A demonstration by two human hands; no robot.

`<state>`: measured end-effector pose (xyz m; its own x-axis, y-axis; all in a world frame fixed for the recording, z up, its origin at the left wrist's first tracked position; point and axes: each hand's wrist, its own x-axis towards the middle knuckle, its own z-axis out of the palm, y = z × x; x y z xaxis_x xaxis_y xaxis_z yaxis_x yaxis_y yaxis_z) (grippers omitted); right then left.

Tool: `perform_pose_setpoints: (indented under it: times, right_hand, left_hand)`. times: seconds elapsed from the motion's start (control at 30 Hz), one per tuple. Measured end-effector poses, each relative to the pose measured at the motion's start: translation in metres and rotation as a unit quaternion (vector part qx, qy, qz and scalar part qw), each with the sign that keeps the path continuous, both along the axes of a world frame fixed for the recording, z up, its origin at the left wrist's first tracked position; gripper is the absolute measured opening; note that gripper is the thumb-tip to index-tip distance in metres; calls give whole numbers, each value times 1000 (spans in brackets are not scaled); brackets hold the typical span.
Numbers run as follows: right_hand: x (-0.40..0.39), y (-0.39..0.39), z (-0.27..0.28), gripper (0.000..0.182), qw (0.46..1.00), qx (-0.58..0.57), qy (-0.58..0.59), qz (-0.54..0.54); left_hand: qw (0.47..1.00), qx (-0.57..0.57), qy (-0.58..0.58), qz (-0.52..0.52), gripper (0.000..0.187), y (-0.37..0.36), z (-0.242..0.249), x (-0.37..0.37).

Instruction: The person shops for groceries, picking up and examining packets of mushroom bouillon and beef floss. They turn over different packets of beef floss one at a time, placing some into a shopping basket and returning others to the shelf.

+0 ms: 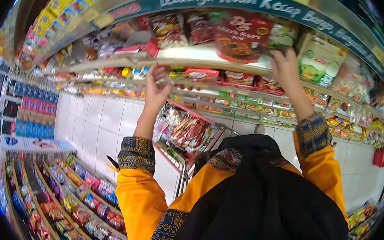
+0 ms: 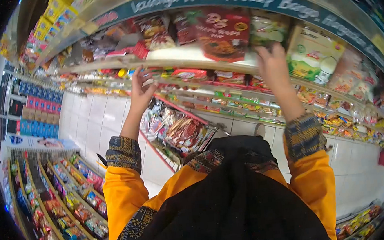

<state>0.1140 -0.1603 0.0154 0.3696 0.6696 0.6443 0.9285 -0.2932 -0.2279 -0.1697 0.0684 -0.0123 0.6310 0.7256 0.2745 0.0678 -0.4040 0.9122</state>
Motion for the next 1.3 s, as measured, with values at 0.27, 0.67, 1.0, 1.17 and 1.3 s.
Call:
perform_pose_setpoints:
  times: [0.27, 0.67, 1.0, 1.17, 1.3]
  right_hand:
    - [-42, -97, -22, 17, 968, 67, 236, 45]
    - [-64, -327, -214, 10, 906, -151, 291, -267]
    - [-95, -427, -238, 12, 844, -234, 331, -352]
    - [-80, -400, -205, 12, 857, -224, 311, -345]
    - [-70, -373, -194, 13, 861, -212, 314, -340]
  left_hand:
    - [957, -17, 154, 246, 31, 33, -110, -134]
    - [793, -152, 568, 159, 29, -73, -308, -181]
    - [754, -284, 591, 32, 41, -92, -289, -173]
    - [716, -281, 637, 57, 51, -86, -352, -187]
    - [745, -317, 567, 151, 45, -87, -298, -175]
